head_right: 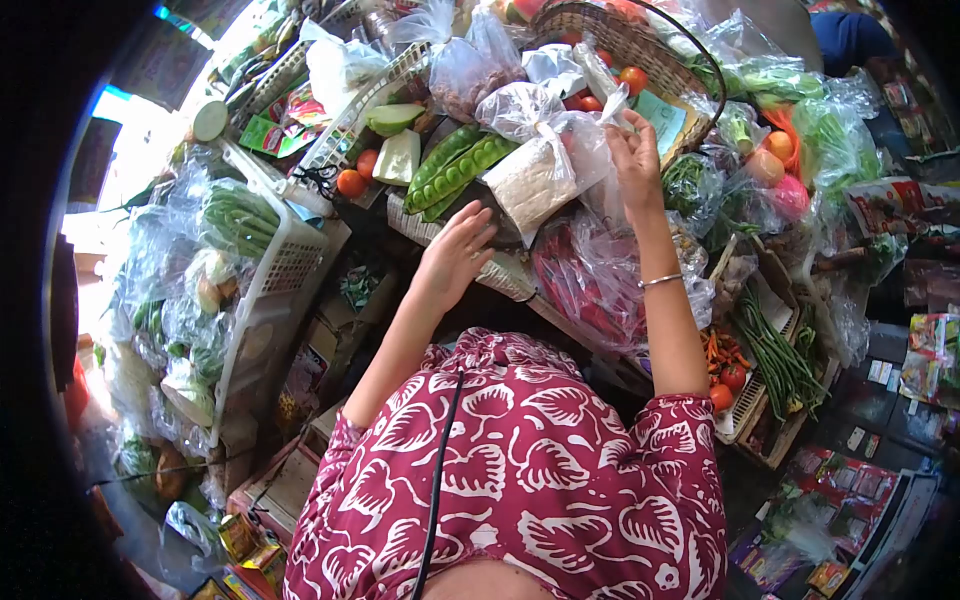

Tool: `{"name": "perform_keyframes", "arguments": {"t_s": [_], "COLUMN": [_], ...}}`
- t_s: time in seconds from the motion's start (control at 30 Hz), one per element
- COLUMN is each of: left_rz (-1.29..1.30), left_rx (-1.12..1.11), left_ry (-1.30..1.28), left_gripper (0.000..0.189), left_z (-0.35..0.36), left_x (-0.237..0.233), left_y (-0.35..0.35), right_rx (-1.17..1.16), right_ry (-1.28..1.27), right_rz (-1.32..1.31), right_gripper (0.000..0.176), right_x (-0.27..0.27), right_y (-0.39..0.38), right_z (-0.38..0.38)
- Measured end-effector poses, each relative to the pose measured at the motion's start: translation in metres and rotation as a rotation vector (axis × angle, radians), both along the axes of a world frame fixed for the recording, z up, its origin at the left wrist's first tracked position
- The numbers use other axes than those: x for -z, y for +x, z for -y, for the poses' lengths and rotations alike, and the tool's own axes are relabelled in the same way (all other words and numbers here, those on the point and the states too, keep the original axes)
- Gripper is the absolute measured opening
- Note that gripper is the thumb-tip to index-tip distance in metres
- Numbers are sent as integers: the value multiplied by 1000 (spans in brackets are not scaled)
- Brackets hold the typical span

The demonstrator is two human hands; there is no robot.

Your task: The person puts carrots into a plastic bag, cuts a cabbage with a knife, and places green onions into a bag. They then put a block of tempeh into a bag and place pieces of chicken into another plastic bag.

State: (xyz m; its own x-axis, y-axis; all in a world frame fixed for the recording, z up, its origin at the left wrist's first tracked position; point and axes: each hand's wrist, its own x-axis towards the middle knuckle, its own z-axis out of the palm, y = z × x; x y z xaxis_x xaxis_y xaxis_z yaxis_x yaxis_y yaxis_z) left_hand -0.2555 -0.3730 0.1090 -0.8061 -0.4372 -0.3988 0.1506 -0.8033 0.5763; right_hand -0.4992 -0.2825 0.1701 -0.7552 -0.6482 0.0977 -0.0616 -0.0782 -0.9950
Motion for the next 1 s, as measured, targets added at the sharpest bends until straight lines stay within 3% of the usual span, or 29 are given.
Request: {"name": "perform_keyframes", "arguments": {"t_s": [0.1,0.17,0.23,0.3,0.37,0.5,0.57,0.6,0.77,0.97,1.0], "left_rz": [68,224,378,407,634,732,1015,1173,1302,1321,1426], "left_rx": [-5,-178,-396,-721,-913,-980,-785,-717,-666,-713,-683], "left_ry": [-122,-277,-606,-913,-1188,-1399,-1418,-1552,-1565,-1833,-1748], "left_gripper": [42,36,29,25,25,27,33,44,60,68,70], "left_z": [15,23,31,44,54,69,69,70,69,73,69], "left_x": [-9,-35,-61,-59,-59,-55,-56,-46,-30,-24,-27], "left_y": [42,71,97,131,164,191,192,194,187,180,177], "right_rx": [88,207,245,227,246,206,218,216,211,138,123], "right_ry": [38,107,142,380,395,524,481,485,410,315,312], "right_rz": [-32,-86,-190,-431,-485,-554,-476,-461,-563,-436,-485], "right_gripper": [34,31,26,22,18,17,17,17,22,29,29], "right_x": [-11,-5,16,40,56,49,47,47,51,62,65], "right_y": [-5,-18,-32,-39,-28,-8,-8,-9,-10,-17,-19], "right_z": [-28,-53,-80,-102,-111,-112,-109,-109,-110,-109,-107]}}
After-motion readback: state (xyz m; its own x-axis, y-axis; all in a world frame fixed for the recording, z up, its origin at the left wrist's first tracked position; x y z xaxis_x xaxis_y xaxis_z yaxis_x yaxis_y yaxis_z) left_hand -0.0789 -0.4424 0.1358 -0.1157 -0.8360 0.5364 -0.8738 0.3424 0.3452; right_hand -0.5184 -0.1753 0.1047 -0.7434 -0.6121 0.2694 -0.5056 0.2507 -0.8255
